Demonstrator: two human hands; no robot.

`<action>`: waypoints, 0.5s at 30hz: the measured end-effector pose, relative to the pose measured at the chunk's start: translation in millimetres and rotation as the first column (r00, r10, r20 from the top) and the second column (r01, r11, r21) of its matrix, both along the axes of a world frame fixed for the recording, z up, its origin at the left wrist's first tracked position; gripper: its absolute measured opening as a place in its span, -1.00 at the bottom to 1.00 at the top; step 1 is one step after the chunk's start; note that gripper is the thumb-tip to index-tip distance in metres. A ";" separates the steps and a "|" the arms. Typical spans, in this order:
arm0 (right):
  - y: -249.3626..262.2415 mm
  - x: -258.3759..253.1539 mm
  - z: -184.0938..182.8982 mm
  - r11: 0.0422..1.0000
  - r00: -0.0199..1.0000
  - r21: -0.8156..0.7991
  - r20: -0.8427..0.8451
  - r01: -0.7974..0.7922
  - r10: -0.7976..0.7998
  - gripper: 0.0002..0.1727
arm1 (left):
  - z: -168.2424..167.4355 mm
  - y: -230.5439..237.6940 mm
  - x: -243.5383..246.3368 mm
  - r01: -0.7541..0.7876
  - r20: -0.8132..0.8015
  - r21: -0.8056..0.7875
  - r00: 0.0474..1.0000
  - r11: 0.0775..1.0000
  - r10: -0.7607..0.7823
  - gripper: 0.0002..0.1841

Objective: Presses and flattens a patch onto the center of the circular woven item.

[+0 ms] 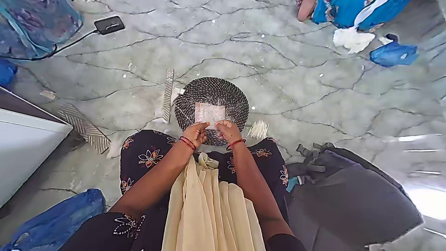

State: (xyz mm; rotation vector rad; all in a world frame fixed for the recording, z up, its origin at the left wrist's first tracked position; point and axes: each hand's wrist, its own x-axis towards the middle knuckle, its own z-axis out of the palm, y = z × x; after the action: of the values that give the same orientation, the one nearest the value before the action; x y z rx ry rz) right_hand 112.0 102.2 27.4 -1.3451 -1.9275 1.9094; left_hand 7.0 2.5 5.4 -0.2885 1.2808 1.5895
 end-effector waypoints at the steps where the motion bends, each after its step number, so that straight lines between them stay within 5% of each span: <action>1: -0.4 -0.3 0.0 1.000 1.000 0.003 -0.004 -0.008 0.008 -0.73 | -0.1 -0.2 0.1 0.000 0.005 0.008 1.000 1.000 -0.001 -0.86; 15: 1.0 -2.8 -9.0 0.997 0.997 -0.019 -0.017 0.073 -0.073 -0.76 | -6.5 -1.0 -1.8 -0.012 0.031 0.037 0.999 0.999 0.011 -0.86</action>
State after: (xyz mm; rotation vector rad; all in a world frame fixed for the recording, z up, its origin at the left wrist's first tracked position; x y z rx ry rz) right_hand 109.3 103.3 18.4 -1.3793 -1.8306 1.9034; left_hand 5.2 1.6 -1.2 -0.2967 1.2274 1.6110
